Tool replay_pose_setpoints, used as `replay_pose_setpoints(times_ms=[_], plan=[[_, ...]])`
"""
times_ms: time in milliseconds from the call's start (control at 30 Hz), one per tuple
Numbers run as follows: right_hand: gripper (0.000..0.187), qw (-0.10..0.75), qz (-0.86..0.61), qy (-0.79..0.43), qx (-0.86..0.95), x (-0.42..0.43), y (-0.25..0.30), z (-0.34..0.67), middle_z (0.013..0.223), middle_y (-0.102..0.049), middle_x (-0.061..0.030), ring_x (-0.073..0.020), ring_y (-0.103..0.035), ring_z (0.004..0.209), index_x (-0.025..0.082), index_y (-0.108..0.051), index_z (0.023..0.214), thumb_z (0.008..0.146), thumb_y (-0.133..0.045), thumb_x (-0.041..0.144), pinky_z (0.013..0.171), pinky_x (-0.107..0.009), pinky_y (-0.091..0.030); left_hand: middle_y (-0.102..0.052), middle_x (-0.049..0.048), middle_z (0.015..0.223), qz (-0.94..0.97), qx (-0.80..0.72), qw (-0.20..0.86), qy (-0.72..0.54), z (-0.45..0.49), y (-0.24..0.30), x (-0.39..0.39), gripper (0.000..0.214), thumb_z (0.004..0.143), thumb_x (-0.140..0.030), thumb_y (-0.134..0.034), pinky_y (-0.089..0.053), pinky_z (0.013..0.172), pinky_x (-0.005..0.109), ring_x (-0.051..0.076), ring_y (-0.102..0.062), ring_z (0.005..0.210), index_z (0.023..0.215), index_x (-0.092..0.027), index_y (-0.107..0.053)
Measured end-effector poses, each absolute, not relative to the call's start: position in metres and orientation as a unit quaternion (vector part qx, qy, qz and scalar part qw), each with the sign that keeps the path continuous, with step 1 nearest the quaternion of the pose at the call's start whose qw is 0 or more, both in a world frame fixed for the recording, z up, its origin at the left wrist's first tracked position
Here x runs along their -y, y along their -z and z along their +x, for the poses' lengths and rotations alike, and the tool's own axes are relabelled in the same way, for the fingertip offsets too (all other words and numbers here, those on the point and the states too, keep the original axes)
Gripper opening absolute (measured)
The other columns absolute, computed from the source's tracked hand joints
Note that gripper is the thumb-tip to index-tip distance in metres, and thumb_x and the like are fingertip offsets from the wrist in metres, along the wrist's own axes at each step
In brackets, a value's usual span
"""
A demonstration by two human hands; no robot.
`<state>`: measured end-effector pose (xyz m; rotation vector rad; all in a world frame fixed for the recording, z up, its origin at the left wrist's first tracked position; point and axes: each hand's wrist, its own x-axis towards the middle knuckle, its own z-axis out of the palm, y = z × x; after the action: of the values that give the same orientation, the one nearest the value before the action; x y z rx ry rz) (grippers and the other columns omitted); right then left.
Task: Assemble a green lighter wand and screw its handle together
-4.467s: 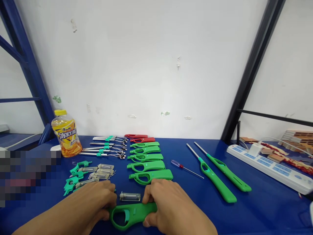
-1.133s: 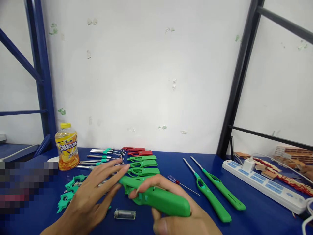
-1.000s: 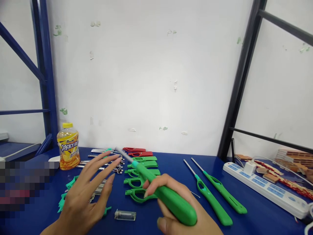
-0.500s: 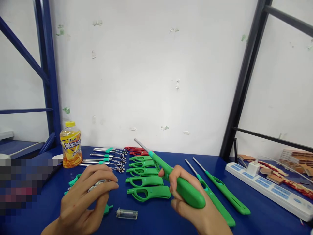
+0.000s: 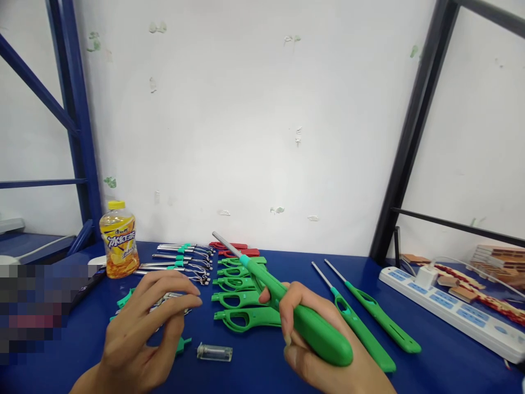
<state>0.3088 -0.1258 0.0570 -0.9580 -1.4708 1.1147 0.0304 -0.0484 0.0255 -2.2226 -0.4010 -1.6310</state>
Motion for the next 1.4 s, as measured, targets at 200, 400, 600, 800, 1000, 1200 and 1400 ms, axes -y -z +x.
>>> replay_pose_setpoints(times_ms=[200, 400, 600, 800, 1000, 1200, 1400], plan=[[0.036, 0.48, -0.257, -0.629, 0.555, 0.124, -0.05, 0.307, 0.072, -0.046, 0.006, -0.0085, -0.026, 0.057, 0.023, -0.061, 0.087, 0.078, -0.093, 0.037, 0.054, -0.025, -0.022, -0.071, 0.0077, 0.123, -0.813, 0.12, 0.181, 0.54, 0.032, -0.02, 0.054, 0.039, 0.098, 0.002, -0.065, -0.053, 0.107, 0.039, 0.021, -0.06, 0.122, 0.131, -0.017, -0.072], [0.033, 0.419, -0.125, -0.692, 0.575, 0.115, -0.04, 0.3, 0.073, -0.047, 0.0049, -0.0054, -0.026, 0.05, 0.021, -0.071, 0.112, 0.094, -0.078, 0.048, 0.048, -0.02, -0.024, -0.076, 0.0023, 0.126, -0.794, 0.133, 0.287, 0.518, 0.026, -0.018, 0.061, 0.048, 0.097, -0.004, -0.077, -0.048, 0.115, 0.039, 0.02, -0.061, 0.131, 0.136, -0.031, -0.074], [0.059, 0.492, -0.338, -0.511, 0.619, 0.112, -0.042, 0.3, 0.077, -0.065, -0.0018, -0.0112, -0.044, 0.056, 0.023, -0.082, 0.121, 0.105, -0.058, 0.075, 0.053, -0.023, -0.038, -0.083, 0.0076, 0.124, -0.825, 0.117, 0.281, 0.477, 0.023, -0.012, 0.045, 0.04, 0.109, -0.003, -0.051, -0.054, 0.093, 0.035, 0.017, -0.079, 0.106, 0.142, -0.017, -0.071], [0.048, 0.451, -0.505, -0.22, 0.702, 0.113, -0.043, 0.314, 0.127, -0.083, -0.0066, -0.0317, -0.077, 0.097, 0.038, -0.089, 0.119, 0.084, -0.089, 0.07, 0.071, -0.033, -0.063, -0.085, 0.0066, 0.102, -0.806, 0.127, 0.269, 0.511, 0.032, -0.023, 0.047, 0.023, 0.112, -0.009, -0.052, -0.055, 0.077, 0.033, 0.015, -0.078, 0.084, 0.123, -0.013, -0.072], [0.038, 0.37, -0.509, -0.119, 0.768, 0.117, -0.033, 0.316, 0.131, -0.086, 0.0021, -0.038, -0.078, 0.119, 0.054, -0.08, 0.137, 0.1, -0.077, 0.063, 0.107, -0.049, -0.061, -0.084, 0.0054, 0.095, -0.82, 0.123, 0.225, 0.511, 0.033, -0.028, 0.046, 0.025, 0.106, -0.002, -0.052, -0.055, 0.066, 0.031, 0.015, -0.077, 0.075, 0.12, -0.014, -0.068], [0.036, 0.314, -0.536, -0.123, 0.774, 0.121, -0.034, 0.318, 0.113, -0.09, 0.0, -0.0329, -0.08, 0.096, 0.045, -0.089, 0.123, 0.101, -0.072, 0.068, 0.092, -0.041, -0.063, -0.082, -0.002, 0.089, -0.859, 0.188, 0.175, 0.444, 0.03, -0.033, 0.063, 0.025, 0.115, -0.019, -0.044, -0.061, 0.067, 0.029, 0.015, -0.079, 0.071, 0.119, -0.024, -0.068], [0.032, 0.257, -0.53, -0.175, 0.789, 0.122, -0.045, 0.31, 0.096, -0.09, -0.0019, -0.031, -0.08, 0.091, 0.036, -0.093, 0.098, 0.099, -0.074, 0.063, 0.078, -0.033, -0.055, -0.086, -0.0045, 0.113, -0.925, 0.255, 0.113, 0.258, 0.023, -0.025, 0.084, 0.055, 0.098, -0.037, -0.083, -0.058, 0.066, 0.031, 0.022, -0.083, 0.079, 0.147, -0.033, -0.057]])
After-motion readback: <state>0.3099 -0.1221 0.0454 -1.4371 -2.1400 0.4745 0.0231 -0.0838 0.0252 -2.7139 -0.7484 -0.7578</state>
